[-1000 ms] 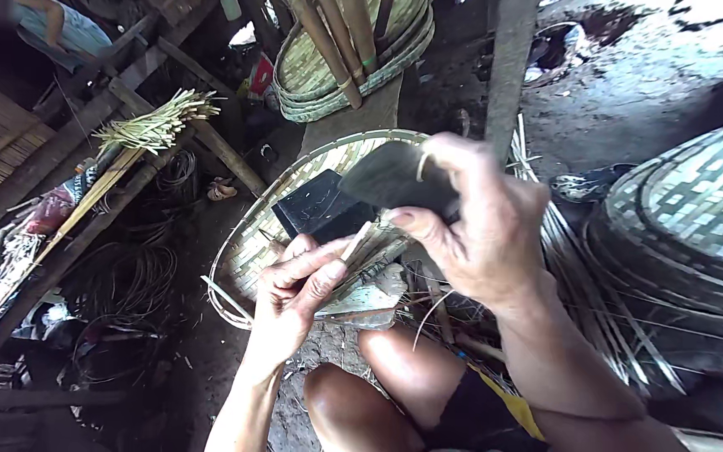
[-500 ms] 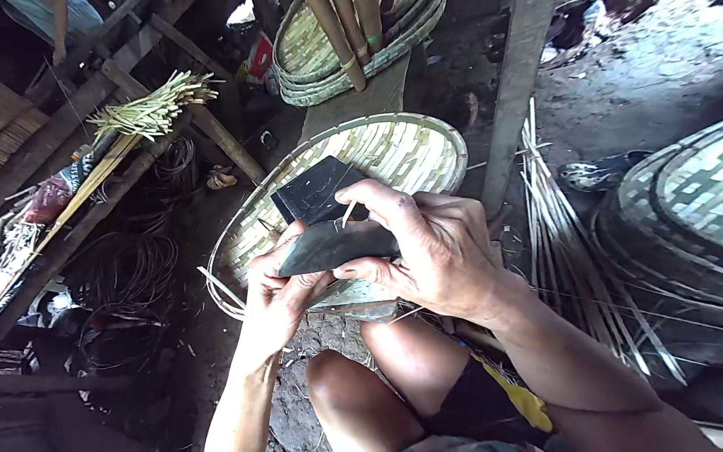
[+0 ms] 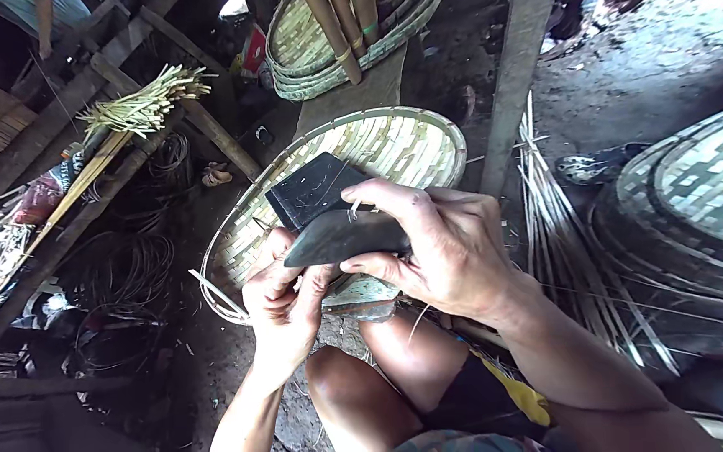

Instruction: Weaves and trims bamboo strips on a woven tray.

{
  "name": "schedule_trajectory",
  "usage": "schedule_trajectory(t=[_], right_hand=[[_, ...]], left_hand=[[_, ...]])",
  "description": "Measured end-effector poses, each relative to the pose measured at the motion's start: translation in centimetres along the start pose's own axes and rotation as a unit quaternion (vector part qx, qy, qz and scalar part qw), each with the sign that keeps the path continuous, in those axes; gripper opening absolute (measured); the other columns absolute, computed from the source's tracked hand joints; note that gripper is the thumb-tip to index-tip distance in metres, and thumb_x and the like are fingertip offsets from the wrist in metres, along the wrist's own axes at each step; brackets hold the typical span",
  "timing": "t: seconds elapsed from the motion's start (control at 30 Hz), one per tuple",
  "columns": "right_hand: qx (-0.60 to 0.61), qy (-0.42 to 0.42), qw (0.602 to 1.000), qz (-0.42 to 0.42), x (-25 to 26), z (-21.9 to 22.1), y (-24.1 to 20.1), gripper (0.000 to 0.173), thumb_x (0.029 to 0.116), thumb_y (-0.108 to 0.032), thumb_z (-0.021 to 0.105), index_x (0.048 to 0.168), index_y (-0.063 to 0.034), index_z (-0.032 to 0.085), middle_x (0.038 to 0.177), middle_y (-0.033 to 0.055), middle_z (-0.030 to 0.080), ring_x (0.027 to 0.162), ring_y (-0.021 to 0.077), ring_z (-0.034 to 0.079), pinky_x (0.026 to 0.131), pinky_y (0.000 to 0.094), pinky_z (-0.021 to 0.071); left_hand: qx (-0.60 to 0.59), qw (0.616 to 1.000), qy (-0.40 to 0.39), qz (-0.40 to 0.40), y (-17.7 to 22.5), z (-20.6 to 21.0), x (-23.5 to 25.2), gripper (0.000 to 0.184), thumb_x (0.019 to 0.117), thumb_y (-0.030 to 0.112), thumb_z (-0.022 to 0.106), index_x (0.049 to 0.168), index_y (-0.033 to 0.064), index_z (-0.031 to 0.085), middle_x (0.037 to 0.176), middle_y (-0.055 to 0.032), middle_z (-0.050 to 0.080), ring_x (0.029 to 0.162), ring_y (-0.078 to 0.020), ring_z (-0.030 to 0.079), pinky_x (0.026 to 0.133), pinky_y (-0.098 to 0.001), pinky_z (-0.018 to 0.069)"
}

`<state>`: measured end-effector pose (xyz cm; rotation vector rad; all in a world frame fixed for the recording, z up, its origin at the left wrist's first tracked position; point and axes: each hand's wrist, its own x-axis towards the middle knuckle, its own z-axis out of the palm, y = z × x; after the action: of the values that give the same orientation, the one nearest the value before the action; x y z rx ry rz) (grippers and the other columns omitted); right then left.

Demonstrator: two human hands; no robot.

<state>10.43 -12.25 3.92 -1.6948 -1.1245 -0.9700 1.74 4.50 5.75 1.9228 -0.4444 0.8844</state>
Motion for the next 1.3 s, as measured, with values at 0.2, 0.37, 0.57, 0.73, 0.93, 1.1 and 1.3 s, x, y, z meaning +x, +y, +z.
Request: schedule_trajectory(t=[0.2,0.37,0.57,0.73,0.93,1.1,1.3], right_hand=[[-0.011,0.019,1.0,0.007,0.5,-0.7,0.7,0.044,0.0999,-0.039,0.062,0.122,-0.0012,0.066,0.092,0.0119,0.074,0.068,0.0194,0.066,0.057,0.0328,0.0456],[0.029,-0.007,0.999,0.021,0.3,0.1,-0.1,0.059,0.0934,-0.044,0.067,0.13,0.0011,0.06,0.079,0.0053,0.07,0.059,0.0155,0.06,0.052,0.0323,0.0429],[0.003,0.009,1.0,0.001,0.3,0.1,0.6,0.045,0.0979,-0.042,0.063,0.119,-0.0017,0.066,0.085,0.0098,0.073,0.06,0.0174,0.061,0.053,0.0321,0.0412],[0.163,0.108,0.969,0.149,0.4,-2.6,3.4,0.037,0.103,-0.034,0.06,0.121,-0.0021,0.057,0.091,-0.006,0.065,0.074,-0.003,0.06,0.066,0.0188,0.0527],[0.532,0.392,0.634,0.403,-5.2,-7.3,8.6,0.07,0.1084,-0.051,-0.003,0.112,-0.0123,0.055,0.072,-0.0035,0.061,0.057,0.0057,0.059,0.055,0.0203,0.0557],[0.424,0.302,0.678,0.519,-11.1,-5.6,7.7,0.026,0.1119,-0.026,0.034,0.109,-0.0273,0.059,0.067,-0.0161,0.059,0.063,-0.0004,0.063,0.069,0.0212,0.0585],[0.331,0.042,0.861,0.383,-14.3,-0.2,3.1,0.031,0.0893,-0.013,0.075,0.119,-0.0113,0.066,0.095,-0.0099,0.068,0.064,-0.0028,0.06,0.056,0.0168,0.0558]], left_hand=[[0.019,1.0,-0.014,-0.001,0.1,0.1,0.1,0.011,0.0977,0.01,0.065,0.095,0.0124,0.076,0.087,0.0112,0.06,0.07,0.0063,0.054,0.061,-0.0099,0.0476],[0.022,1.0,0.013,0.014,-0.1,0.3,-0.2,0.012,0.0978,0.017,0.067,0.087,0.0221,0.069,0.083,0.0179,0.061,0.072,0.0108,0.057,0.064,-0.0078,0.0499],[0.055,0.998,-0.001,0.017,0.1,0.4,-0.1,0.013,0.099,0.014,0.065,0.088,0.0159,0.072,0.085,0.0144,0.061,0.07,0.0087,0.054,0.061,-0.0089,0.0469],[0.101,0.992,-0.073,0.029,1.2,0.0,-0.7,0.021,0.1033,0.017,0.059,0.116,0.0116,0.075,0.089,0.0092,0.054,0.075,0.0074,0.051,0.066,-0.0075,0.0449],[0.381,0.917,-0.11,0.026,1.6,-2.4,-4.1,0.06,0.0917,0.062,0.066,0.129,0.0143,0.068,0.104,-0.0099,0.072,0.098,-0.0185,0.065,0.09,-0.0366,0.0477],[0.509,0.858,-0.071,0.011,-0.2,-2.6,-6.1,0.057,0.0867,0.055,0.073,0.112,0.0041,0.076,0.082,-0.0155,0.072,0.076,-0.0266,0.064,0.079,-0.0413,0.045],[0.353,0.935,0.013,0.038,-1.8,-3.1,-5.5,0.043,0.0871,0.029,0.082,0.118,0.0071,0.062,0.089,-0.0007,0.071,0.083,-0.0039,0.065,0.079,-0.0231,0.0508]])
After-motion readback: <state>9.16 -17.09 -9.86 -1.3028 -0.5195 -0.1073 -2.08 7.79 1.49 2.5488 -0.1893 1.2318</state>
